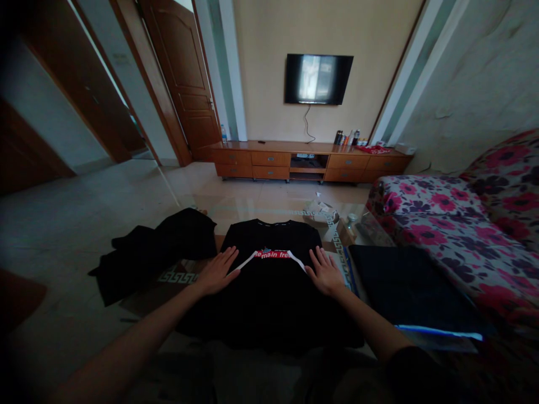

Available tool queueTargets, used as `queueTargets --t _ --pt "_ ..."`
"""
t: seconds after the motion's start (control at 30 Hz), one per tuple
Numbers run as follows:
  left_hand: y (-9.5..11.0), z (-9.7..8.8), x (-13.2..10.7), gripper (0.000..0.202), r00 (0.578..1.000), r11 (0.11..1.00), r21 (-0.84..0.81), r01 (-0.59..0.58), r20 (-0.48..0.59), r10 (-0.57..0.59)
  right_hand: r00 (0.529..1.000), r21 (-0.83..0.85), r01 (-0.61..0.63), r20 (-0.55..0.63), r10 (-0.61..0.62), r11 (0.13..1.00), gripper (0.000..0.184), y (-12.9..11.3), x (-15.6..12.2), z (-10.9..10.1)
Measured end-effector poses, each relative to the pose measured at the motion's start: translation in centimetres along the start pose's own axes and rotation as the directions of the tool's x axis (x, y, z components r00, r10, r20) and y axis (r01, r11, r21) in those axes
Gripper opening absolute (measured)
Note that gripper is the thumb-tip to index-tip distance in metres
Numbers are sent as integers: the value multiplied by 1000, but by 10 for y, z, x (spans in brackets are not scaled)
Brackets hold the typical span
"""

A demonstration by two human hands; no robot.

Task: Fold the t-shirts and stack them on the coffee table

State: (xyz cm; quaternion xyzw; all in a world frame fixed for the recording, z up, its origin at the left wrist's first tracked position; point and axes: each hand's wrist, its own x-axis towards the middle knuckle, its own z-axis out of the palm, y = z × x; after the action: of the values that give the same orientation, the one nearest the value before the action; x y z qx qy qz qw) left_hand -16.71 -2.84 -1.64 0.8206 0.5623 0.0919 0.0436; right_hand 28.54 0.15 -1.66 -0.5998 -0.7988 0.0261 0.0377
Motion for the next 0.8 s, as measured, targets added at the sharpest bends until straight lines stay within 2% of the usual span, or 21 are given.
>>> queueTargets --t 0.2,0.33,0.43,0.53,0.67,0.8 --pt "-7 -3 36 75 1000 1000 -3 4 21 -4 1000 -3 -6 0 6 1000 80 3 27 3" --pt "-15 -3 57 74 999 999 13 37 -2 -37 997 -7 -82 8 82 997 82 10 52 0" --pt "-17 -2 63 73 998 998 27 62 -10 -62 991 1 -134 6 134 991 82 16 63 -1" --pt "-13 -2 60 74 993 992 54 117 -41 -115 989 1 -146 -39 146 989 80 16 61 0" --pt "-2 -12 46 70 967 977 82 195 -185 -177 963 37 -163 -209 167 986 74 6 44 -5" --pt "3 -35 19 66 921 959 43 280 -293 -256 935 136 -50 -342 94 989 72 -2 12 -27"
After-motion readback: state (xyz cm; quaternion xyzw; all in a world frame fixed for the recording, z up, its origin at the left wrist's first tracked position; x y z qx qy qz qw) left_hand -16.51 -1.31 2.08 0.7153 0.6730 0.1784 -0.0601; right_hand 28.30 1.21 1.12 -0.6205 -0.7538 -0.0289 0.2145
